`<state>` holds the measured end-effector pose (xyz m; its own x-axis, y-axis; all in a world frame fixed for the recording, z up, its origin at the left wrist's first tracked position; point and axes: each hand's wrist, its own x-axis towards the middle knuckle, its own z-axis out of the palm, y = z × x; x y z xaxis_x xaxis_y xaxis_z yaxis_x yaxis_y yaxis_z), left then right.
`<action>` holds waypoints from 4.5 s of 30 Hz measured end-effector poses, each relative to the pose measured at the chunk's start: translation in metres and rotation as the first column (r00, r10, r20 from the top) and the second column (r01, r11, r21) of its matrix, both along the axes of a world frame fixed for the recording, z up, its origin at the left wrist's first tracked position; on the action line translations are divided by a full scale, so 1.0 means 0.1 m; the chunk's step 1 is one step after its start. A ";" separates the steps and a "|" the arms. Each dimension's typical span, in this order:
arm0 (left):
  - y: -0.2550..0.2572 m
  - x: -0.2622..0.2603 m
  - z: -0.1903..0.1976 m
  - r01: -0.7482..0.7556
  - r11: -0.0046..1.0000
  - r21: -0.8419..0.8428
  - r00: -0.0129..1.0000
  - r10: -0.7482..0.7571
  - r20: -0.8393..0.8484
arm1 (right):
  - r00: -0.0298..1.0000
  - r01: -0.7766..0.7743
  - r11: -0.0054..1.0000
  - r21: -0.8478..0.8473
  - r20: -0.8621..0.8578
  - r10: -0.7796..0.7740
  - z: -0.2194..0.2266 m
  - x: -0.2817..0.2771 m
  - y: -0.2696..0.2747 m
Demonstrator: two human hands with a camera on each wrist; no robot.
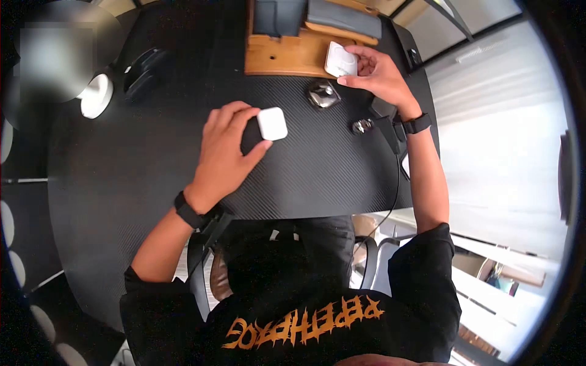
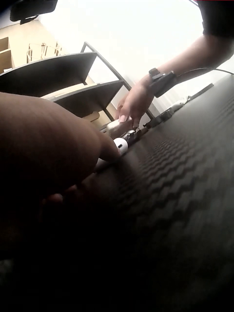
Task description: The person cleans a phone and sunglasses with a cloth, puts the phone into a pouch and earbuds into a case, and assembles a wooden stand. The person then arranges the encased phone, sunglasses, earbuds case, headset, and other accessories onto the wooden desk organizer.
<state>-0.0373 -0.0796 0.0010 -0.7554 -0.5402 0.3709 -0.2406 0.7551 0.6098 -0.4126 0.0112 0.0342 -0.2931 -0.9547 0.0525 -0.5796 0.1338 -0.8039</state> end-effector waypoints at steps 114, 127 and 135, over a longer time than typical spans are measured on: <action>-0.03 0.03 -0.11 0.008 1.000 -0.024 1.000 -0.007 0.030 | 0.795 -0.098 0.987 0.126 -0.587 0.154 0.14 0.70 0.26; -0.03 0.02 -0.12 0.010 0.999 -0.038 1.000 -0.010 -0.002 | 0.761 -0.102 0.975 0.199 -0.616 0.205 0.66 1.07 0.52; -0.03 0.03 -0.11 0.025 0.998 -0.051 1.000 -0.026 -0.008 | 0.740 -0.370 0.924 0.099 -0.570 0.358 0.43 1.32 0.55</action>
